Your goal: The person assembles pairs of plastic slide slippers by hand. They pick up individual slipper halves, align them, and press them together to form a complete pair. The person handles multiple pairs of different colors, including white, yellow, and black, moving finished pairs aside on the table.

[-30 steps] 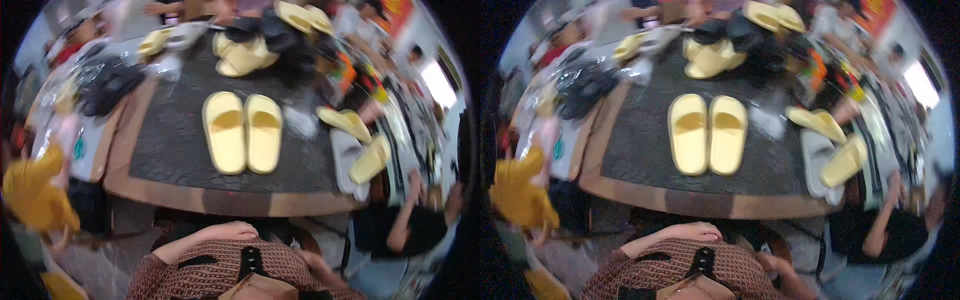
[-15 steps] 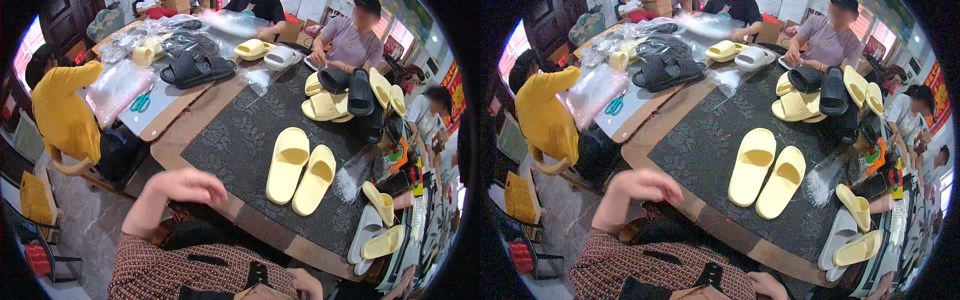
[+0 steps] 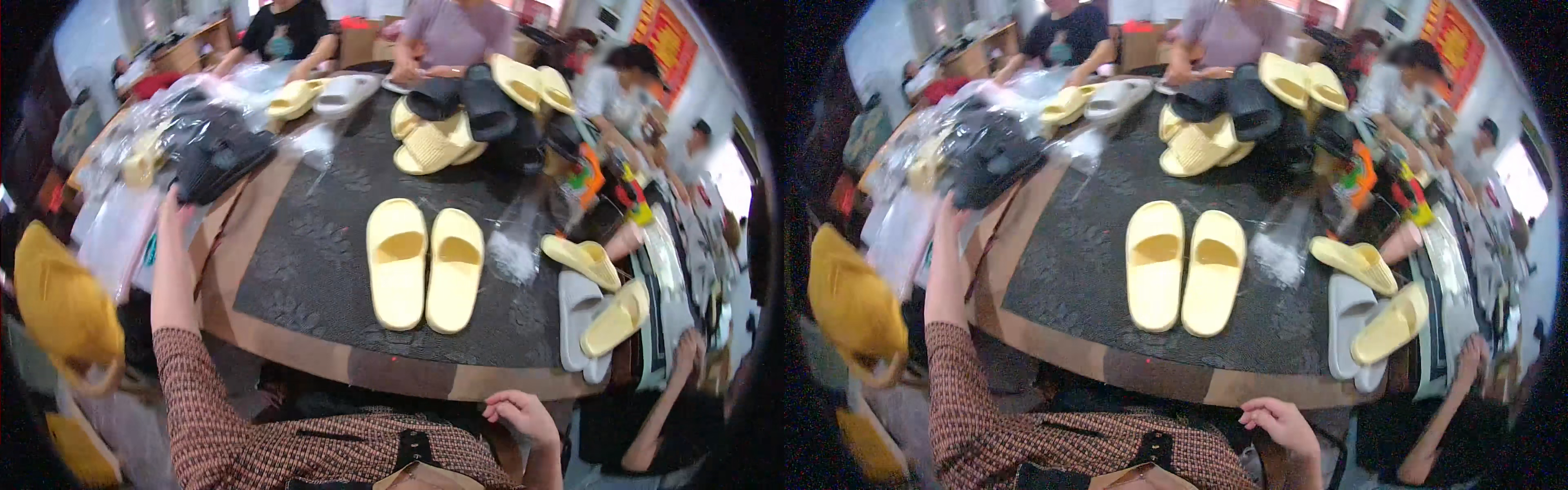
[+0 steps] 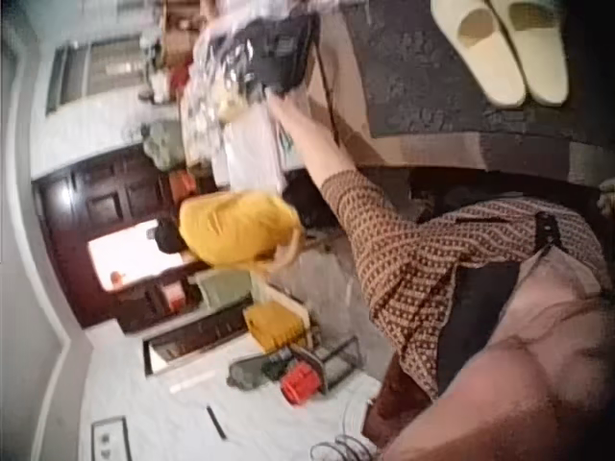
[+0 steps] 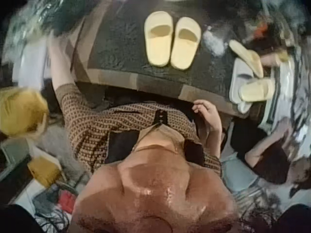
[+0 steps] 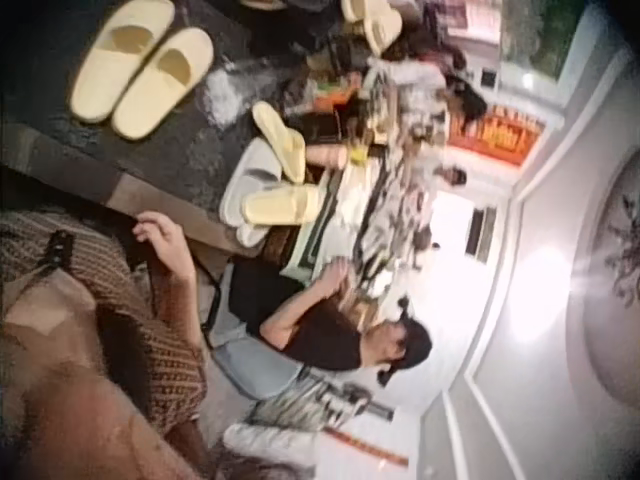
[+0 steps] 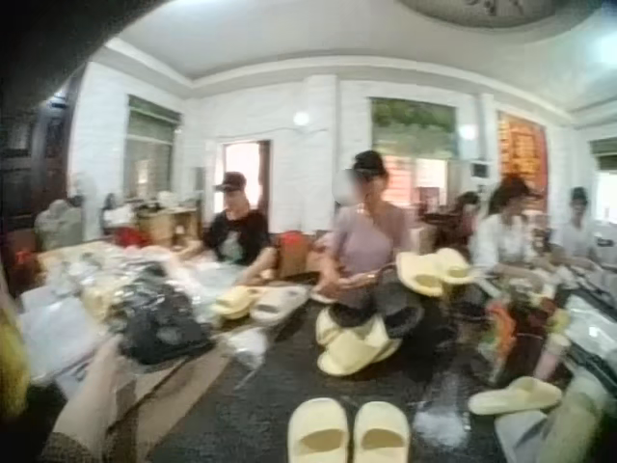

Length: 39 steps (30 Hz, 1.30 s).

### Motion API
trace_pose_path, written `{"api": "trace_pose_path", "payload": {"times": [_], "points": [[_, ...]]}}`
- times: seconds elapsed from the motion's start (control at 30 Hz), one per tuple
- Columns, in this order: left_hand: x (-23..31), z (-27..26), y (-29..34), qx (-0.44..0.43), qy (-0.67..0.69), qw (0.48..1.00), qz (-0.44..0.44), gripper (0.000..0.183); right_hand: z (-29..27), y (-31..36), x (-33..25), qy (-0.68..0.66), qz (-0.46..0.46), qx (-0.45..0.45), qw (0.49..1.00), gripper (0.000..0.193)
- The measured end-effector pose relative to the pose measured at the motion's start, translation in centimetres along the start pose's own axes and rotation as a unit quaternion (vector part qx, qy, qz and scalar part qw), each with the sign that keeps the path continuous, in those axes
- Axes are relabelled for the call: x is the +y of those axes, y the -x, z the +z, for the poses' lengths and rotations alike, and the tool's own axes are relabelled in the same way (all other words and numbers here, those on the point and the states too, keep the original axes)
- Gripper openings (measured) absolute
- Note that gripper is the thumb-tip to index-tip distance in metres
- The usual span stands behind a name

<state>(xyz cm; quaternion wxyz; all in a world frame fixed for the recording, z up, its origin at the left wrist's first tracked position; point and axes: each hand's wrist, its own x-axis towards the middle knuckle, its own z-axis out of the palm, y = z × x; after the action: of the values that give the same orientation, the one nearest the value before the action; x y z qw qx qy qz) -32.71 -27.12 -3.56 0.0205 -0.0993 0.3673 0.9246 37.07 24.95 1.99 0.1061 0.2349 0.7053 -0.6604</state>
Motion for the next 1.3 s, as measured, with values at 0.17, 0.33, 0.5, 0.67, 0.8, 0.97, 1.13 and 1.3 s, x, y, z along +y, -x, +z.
{"api": "trace_pose_path", "payload": {"times": [0.17,0.33,0.5,0.67,0.8,0.97,1.13,1.3], "points": [[-2.7,1.4,-1.4,0.075,-0.195,0.978,0.006,0.035,-0.1,0.8,1.5,-0.038,0.002,0.026,0.999,0.024],[-5.4,3.4,1.3,0.058,-0.089,0.994,-0.018,0.027,-0.6,0.7,-0.3,-0.003,-0.005,0.039,0.999,0.022],[-2.8,2.8,9.7,-0.012,-0.07,0.996,-0.044,0.019,-1.3,-2.2,-3.2,0.082,-0.071,-0.002,0.994,0.021],[-2.6,4.2,18.0,-0.056,-0.071,0.995,-0.045,0.016,0.7,-6.4,-7.3,0.168,-0.178,-0.049,0.968,0.027],[-4.9,8.0,25.9,-0.068,-0.1,0.992,-0.041,0.026,2.7,-11.0,-9.5,0.049,-0.19,-0.046,0.979,0.047],[-9.7,9.8,33.8,-0.212,-0.163,0.963,-0.036,0.032,5.8,-14.6,-11.0,-0.207,-0.202,-0.051,0.956,0.047],[-11.6,10.1,37.0,-0.213,-0.157,0.963,-0.041,0.036,5.9,-14.9,-10.8,-0.29,-0.165,0.003,0.943,0.036],[-9.1,7.5,35.5,-0.101,-0.156,0.982,0.041,0.034,3.3,-14.5,-9.6,-0.357,-0.195,0.161,0.899,0.025]]}}
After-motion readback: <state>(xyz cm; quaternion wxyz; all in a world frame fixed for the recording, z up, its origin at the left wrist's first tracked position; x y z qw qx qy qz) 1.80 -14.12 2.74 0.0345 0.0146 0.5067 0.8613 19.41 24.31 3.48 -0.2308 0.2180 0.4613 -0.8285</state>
